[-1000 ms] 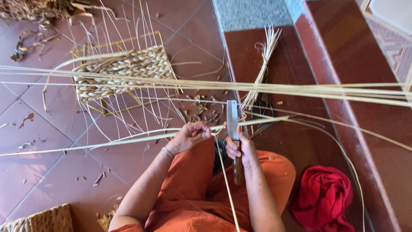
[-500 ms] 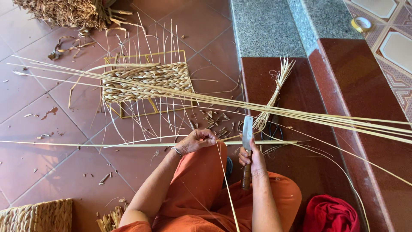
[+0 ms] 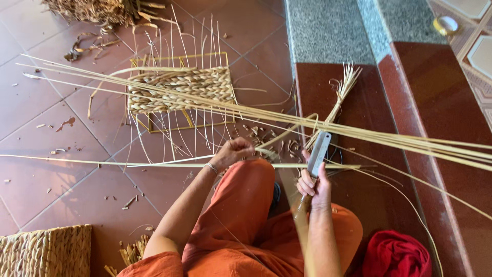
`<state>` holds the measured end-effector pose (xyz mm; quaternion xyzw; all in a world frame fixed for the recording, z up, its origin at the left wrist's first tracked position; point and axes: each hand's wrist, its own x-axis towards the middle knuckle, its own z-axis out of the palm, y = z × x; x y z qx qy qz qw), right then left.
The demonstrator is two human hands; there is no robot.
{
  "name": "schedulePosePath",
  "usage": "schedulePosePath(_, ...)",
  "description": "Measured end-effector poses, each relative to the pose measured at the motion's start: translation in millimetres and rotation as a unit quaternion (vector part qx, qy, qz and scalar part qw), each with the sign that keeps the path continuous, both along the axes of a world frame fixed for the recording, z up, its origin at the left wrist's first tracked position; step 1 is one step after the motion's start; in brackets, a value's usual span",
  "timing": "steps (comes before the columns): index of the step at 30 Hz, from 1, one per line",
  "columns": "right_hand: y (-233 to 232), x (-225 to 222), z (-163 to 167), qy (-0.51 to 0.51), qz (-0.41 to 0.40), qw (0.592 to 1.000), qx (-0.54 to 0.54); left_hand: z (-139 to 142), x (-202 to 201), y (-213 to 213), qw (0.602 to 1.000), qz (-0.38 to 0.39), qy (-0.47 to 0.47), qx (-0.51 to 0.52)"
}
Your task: The person sits on the floor and splits long rattan strips into thinner strands, drawing each strip by hand against a small fixed-blade knife. The split strands are laid aside with other prepared strips next to a woven basket frame.
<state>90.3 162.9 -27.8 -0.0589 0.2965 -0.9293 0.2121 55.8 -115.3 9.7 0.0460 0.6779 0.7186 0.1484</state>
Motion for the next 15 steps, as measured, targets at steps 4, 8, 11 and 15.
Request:
schedulePosePath(4,-0.9,8.3,-9.2,0.004,0.054,0.998,-0.014,-8.6,-4.7,23.6,0.987,0.066,0.061,-0.134)
schedulePosePath(8,-1.5,19.6,-13.5,0.027,0.078,0.995,-0.051,-11.9,5.1,50.9,0.976,0.035,0.143,-0.160)
schedulePosePath(11,3.3,28.5,-5.9,0.037,0.090,0.993,-0.064,-5.8,22.1,64.9,0.969,0.011,0.190,-0.161)
schedulePosePath(15,5.1,48.9,9.5,0.046,0.075,0.995,-0.046,18.2,41.1,69.4,0.965,-0.025,0.233,-0.117)
